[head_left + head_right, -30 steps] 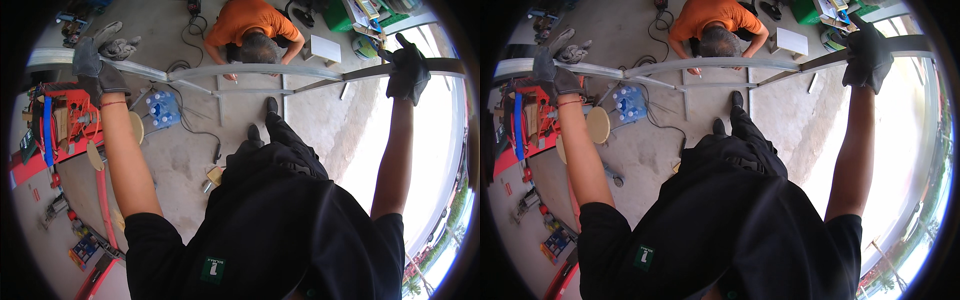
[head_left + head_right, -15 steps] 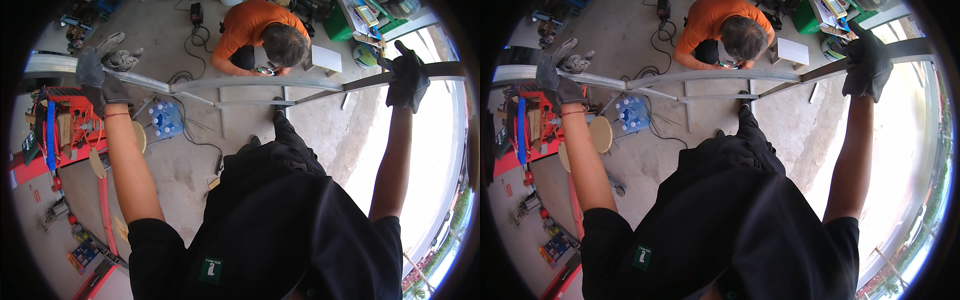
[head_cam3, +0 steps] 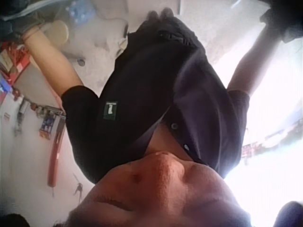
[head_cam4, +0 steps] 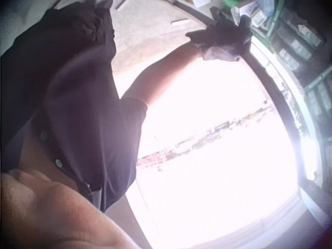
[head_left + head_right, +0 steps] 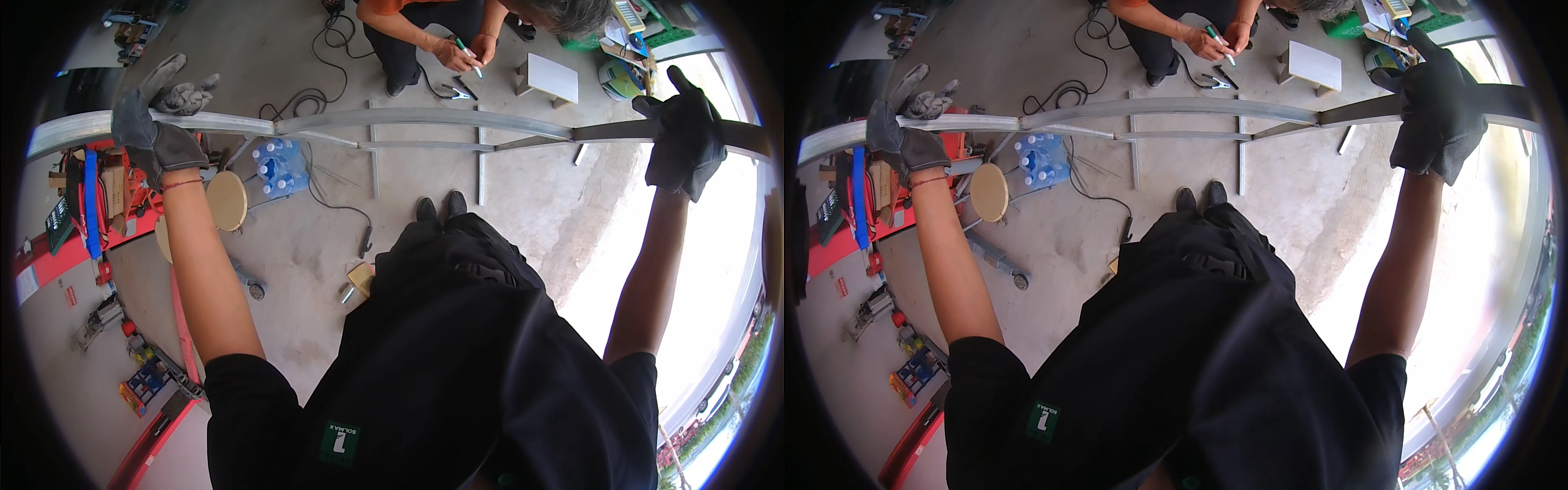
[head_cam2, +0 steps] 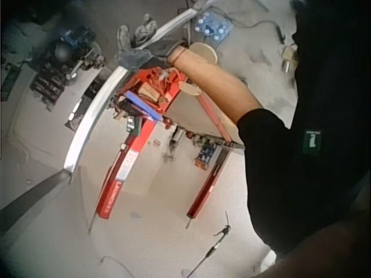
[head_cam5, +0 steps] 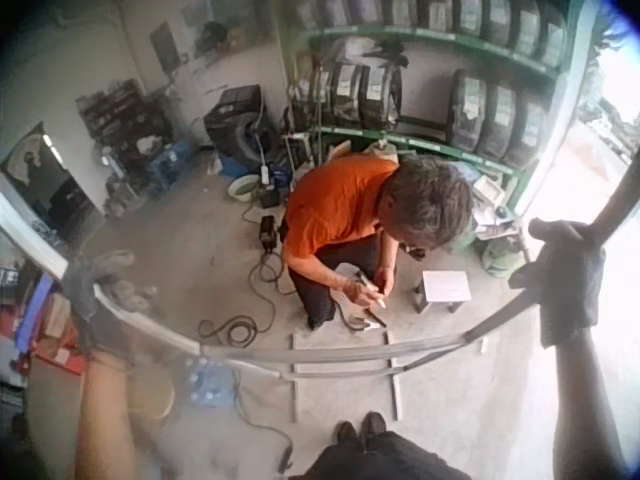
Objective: The person sits on the floor and welds a metal frame using a welding torch, creating bright sparks. After finishing the weld, the person stands up, lifts the frame, and positions it upright while another person assists in holding and aligning the structure.
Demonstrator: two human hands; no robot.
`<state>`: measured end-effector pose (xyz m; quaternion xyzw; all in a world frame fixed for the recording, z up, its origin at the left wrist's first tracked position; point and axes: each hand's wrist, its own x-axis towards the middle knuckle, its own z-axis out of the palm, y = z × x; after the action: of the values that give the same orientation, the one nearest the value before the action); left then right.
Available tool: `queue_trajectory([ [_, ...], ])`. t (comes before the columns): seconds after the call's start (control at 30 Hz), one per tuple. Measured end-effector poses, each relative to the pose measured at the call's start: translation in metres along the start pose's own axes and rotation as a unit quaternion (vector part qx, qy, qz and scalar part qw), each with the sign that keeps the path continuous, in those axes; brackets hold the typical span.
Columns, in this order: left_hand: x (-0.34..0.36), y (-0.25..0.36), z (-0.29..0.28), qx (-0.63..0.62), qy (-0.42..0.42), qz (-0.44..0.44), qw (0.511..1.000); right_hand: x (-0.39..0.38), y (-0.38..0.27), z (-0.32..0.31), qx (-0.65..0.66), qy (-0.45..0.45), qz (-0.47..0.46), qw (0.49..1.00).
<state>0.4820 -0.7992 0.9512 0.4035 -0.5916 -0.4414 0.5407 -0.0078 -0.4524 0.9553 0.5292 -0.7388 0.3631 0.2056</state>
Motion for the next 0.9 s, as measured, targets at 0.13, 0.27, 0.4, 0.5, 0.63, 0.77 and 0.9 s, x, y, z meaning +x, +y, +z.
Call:
queue_trajectory([
  [0.13, -0.005, 0.018, -0.001, -0.042, 0.014, -0.085, 0.995, 0.002, -0.006, 0.006, 0.055, 0.023, -0.025, 0.998],
  [0.27, 0.008, 0.017, -0.014, -0.121, -0.073, -0.12, 0.983, 0.001, -0.011, -0.003, -0.057, 0.015, -0.056, 0.997],
  [0.4, -0.007, 0.028, 0.009, -0.01, -0.019, -0.044, 0.999, 0.001, -0.005, 0.0, -0.049, -0.001, -0.003, 0.999],
  [0.5, -0.006, 0.027, 0.002, -0.003, -0.024, -0.061, 0.998, 0.002, -0.014, 0.001, 0.046, -0.017, 0.124, 0.991],
  [0.63, -0.024, 0.032, 0.024, 0.036, 0.009, -0.022, 0.999, 0.001, 0.001, 0.011, 0.05, 0.035, 0.048, 0.997],
  [0.77, -0.022, 0.03, 0.022, 0.096, -0.019, 0.029, 0.995, 0.002, 0.012, 0.021, 0.185, 0.017, 0.088, 0.979],
  [0.9, -0.019, 0.023, 0.018, 0.014, -0.01, 0.012, 1.0, 0.008, 0.012, 0.023, 0.212, 0.023, 0.192, 0.958],
])
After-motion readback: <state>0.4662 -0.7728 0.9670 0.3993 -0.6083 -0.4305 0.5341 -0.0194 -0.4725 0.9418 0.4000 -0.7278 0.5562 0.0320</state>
